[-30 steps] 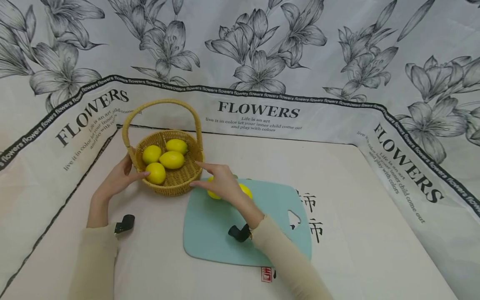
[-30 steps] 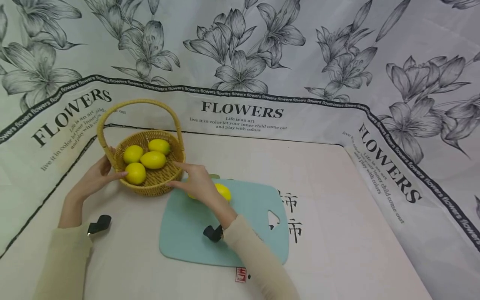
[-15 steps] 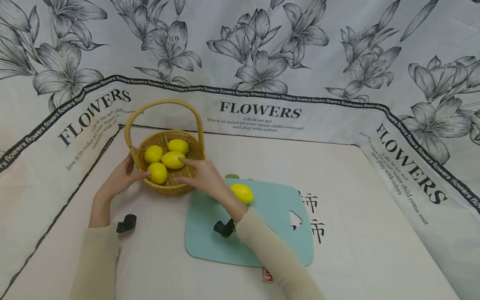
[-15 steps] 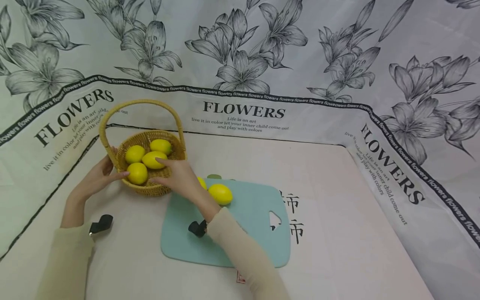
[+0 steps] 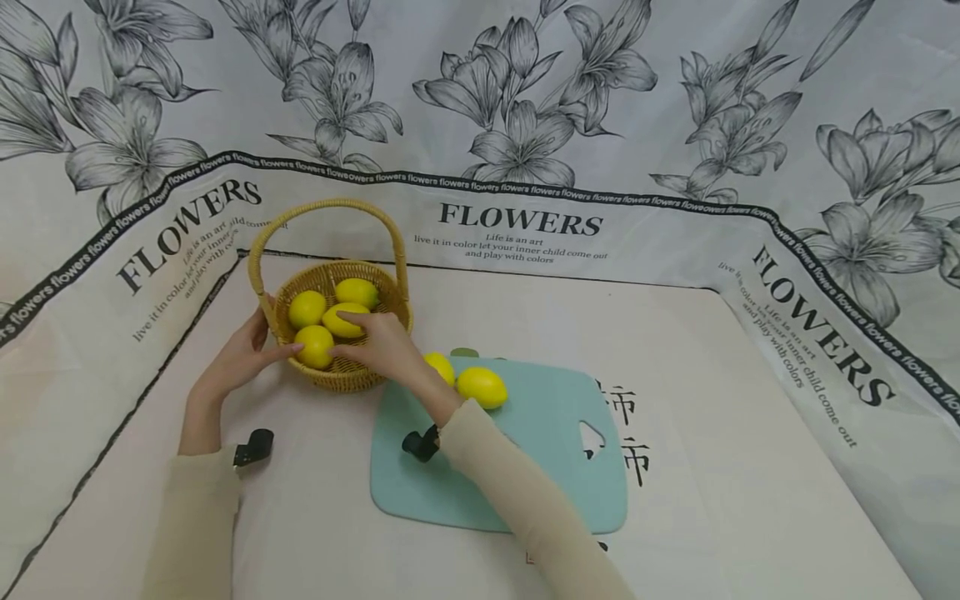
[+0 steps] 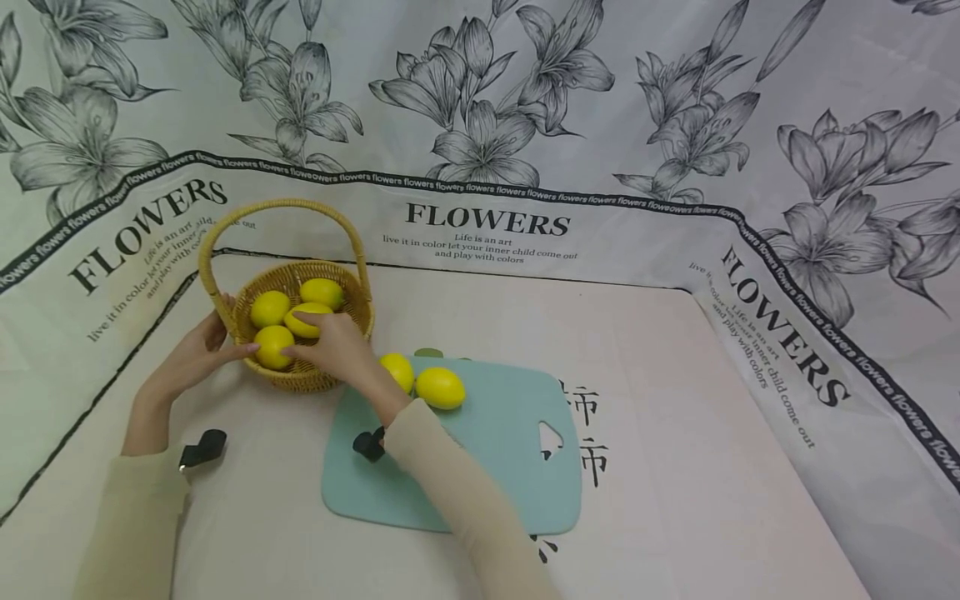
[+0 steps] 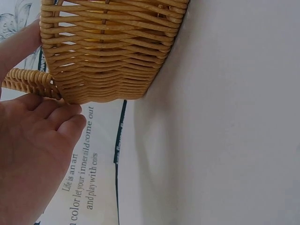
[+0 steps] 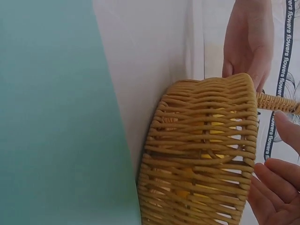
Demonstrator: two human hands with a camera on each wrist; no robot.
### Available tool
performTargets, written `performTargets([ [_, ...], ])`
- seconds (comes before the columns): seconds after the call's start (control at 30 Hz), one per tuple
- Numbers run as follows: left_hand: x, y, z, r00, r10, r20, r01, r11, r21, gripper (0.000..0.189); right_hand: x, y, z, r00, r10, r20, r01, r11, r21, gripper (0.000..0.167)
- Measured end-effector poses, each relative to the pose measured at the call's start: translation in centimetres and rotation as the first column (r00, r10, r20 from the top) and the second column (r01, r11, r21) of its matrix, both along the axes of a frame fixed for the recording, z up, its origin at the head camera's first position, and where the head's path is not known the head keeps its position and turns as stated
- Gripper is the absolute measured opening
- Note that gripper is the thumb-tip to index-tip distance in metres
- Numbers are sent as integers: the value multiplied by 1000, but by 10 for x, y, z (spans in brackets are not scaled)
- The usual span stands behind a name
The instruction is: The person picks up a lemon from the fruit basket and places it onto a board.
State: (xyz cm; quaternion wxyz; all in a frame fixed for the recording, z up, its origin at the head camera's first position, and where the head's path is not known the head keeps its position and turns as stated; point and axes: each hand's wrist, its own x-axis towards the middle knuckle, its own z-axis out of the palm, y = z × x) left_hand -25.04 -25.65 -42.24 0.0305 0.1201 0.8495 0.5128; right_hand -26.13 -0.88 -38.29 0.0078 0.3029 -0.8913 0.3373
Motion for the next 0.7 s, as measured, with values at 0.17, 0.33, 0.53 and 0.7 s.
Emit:
performTargets([
  [0.17,-2,-2,-3,1000,2,0,-2,1000,-3,95,-3,-10,-4,999,-14,44,13,999,33,58],
  [0.33,-3,-5,-5,1000,6,-3,-6,1000,-10,96,-7,-21,-7,1000,-2,28,1,999,50,58],
  [0.53,-2,-5,-5,1000,3,-10,-3,1000,0,95,-13,-30,-9,999,29,34,-31,997,77,56],
  [0.7,-2,-4,-5,1000,-8,-21,9,1000,12,95,-16,-33,-12,997,38,66,-45,994,97,55],
])
